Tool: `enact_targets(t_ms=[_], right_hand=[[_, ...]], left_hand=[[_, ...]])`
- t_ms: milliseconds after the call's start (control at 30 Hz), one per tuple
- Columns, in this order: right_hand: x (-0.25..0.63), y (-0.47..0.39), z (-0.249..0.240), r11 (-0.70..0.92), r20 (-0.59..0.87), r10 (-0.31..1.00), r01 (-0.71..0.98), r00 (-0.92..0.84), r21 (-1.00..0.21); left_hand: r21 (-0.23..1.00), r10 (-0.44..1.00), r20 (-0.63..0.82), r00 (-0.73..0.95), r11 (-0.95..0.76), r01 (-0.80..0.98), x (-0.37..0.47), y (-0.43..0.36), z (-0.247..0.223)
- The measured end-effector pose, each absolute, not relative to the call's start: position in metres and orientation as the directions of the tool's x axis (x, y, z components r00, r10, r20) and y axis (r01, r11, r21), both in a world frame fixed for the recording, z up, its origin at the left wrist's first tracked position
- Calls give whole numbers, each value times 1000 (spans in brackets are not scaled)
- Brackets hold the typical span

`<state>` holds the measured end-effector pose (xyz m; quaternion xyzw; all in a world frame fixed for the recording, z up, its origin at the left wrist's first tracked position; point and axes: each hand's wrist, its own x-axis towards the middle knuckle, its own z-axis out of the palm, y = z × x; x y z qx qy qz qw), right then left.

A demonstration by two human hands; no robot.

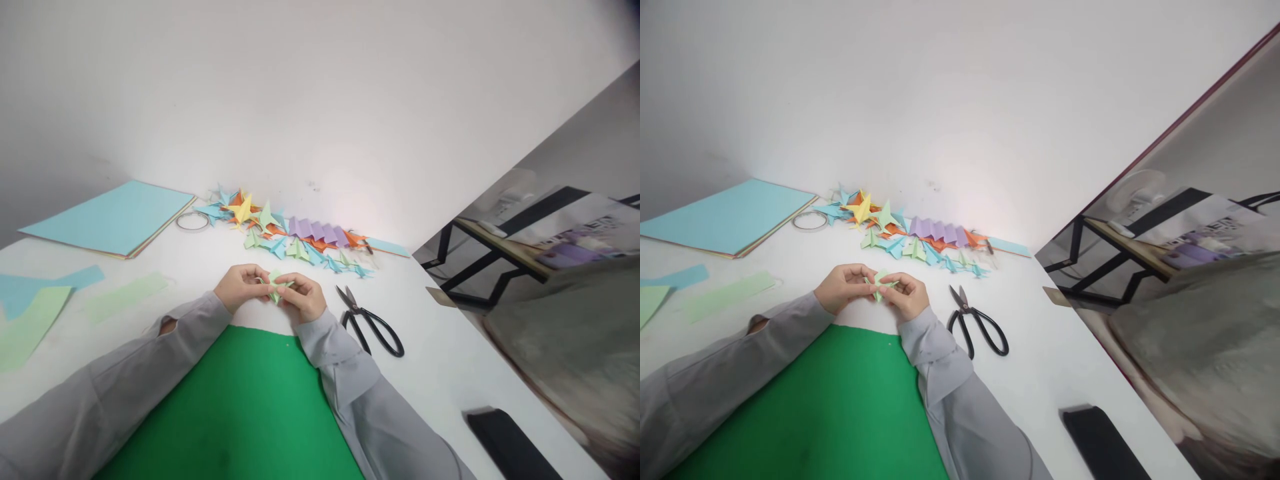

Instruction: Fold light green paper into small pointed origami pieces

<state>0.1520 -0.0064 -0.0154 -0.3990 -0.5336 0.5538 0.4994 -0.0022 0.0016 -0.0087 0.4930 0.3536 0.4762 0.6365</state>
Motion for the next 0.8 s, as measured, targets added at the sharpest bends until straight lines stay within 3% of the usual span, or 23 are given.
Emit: enact_targets(t_ms=[233,500,800], right_hand=[[150,-7,-20,169,183,956,-80,-227,-982],[150,-5,-22,160,168,962,-53,-217,-986],[154,-4,-24,170,208,928,-146,-309,-975]], left_hand=[[960,969,-27,244,93,-263,-1,1,-10],[949,963,-26,269,108,-296,0,0,-8],[906,971,-68,229,157,-394,1,-1,-4]])
